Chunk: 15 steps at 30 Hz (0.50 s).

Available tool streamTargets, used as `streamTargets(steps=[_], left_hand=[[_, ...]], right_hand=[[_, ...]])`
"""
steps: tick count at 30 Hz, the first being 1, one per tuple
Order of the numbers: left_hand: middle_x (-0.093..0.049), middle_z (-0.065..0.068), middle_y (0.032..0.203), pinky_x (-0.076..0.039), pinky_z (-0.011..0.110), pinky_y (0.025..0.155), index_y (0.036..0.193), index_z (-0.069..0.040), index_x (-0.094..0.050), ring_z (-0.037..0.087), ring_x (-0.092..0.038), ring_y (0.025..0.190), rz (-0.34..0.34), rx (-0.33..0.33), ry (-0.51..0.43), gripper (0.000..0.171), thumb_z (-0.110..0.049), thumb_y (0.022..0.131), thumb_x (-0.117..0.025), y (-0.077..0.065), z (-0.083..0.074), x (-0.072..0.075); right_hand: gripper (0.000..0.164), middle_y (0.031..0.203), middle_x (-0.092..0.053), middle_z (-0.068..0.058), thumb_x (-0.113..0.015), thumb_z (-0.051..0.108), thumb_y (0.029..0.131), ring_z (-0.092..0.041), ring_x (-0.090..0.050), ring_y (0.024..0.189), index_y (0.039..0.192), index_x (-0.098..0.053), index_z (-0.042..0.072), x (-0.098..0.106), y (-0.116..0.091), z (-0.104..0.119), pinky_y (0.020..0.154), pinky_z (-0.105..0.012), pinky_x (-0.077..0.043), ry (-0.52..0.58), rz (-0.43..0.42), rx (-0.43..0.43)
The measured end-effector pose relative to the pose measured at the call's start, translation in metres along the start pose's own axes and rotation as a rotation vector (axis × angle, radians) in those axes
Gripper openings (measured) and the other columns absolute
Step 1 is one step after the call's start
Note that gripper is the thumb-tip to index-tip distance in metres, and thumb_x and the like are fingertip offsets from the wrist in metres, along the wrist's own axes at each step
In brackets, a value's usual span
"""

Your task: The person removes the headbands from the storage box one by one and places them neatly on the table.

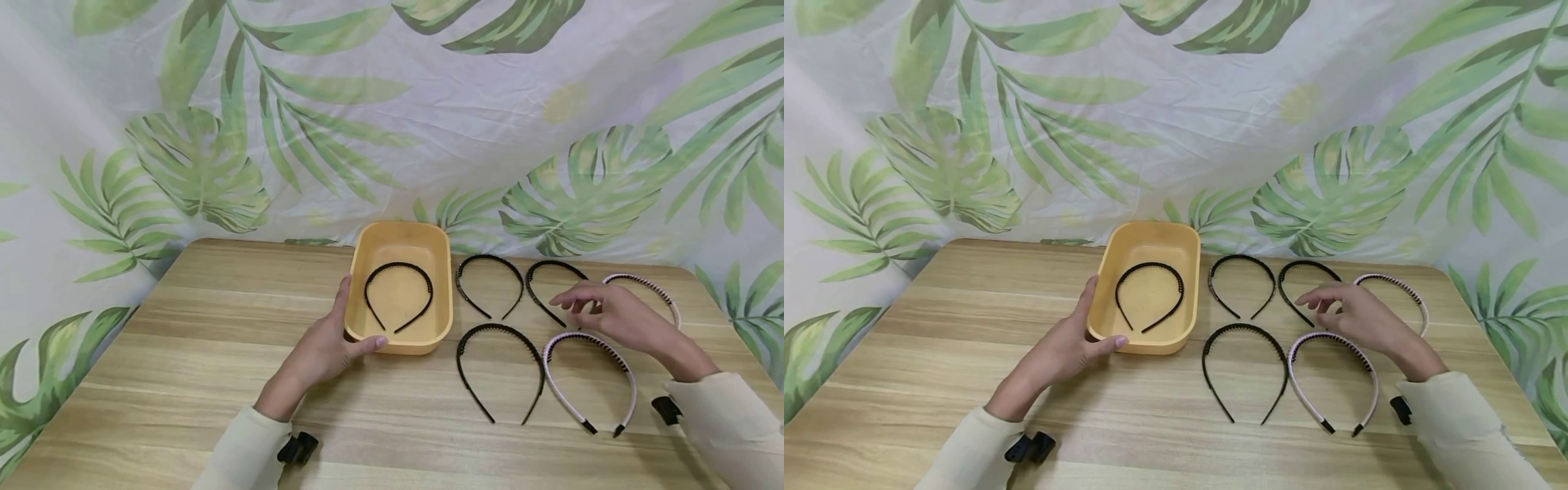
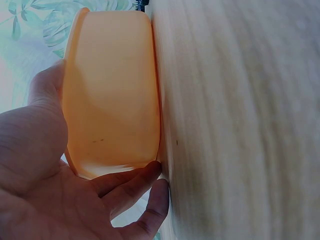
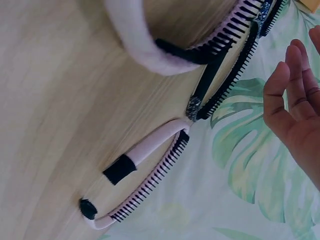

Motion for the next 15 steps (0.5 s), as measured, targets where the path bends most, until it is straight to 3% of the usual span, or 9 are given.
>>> streamTargets(steps=[8, 15], left_hand=[[-0.047, 0.032, 0.156, -0.048, 0.058, 0.106, 0.169, -0.021, 0.01, 0.04, -0.063, 0.125, -0.004, -0.001, -0.002, 0.123, -0.054, 0.09, -0.079, 0.0, 0.001, 0.0], [-0.046, 0.032, 0.157, -0.047, 0.058, 0.106, 0.169, -0.021, 0.01, 0.04, -0.063, 0.127, -0.004, -0.01, -0.002, 0.124, -0.055, 0.09, -0.079, 0.0, 0.002, 0.0]], right_hand=[[0.029, 0.115, -0.076, -0.008, -0.072, 0.005, 0.096, -0.002, -0.061, 0.097, 0.126, -0.075, 0.007, -0.002, 0.01, 0.014, 0.071, -0.025, -0.052, 0.002, 0.037, -0.057], [0.032, 0.127, -0.074, -0.007, -0.071, 0.009, 0.099, -0.006, -0.063, 0.103, 0.131, -0.072, 0.008, -0.003, 0.017, 0.025, 0.081, -0.029, -0.054, 0.006, 0.061, -0.092]])
Point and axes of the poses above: each hand's wrist, its own y-axis towards the middle knuckle, its own x-axis out of the back of the hand, z = x × y, the point moved 2 cm from there along y, towards the middle knuckle
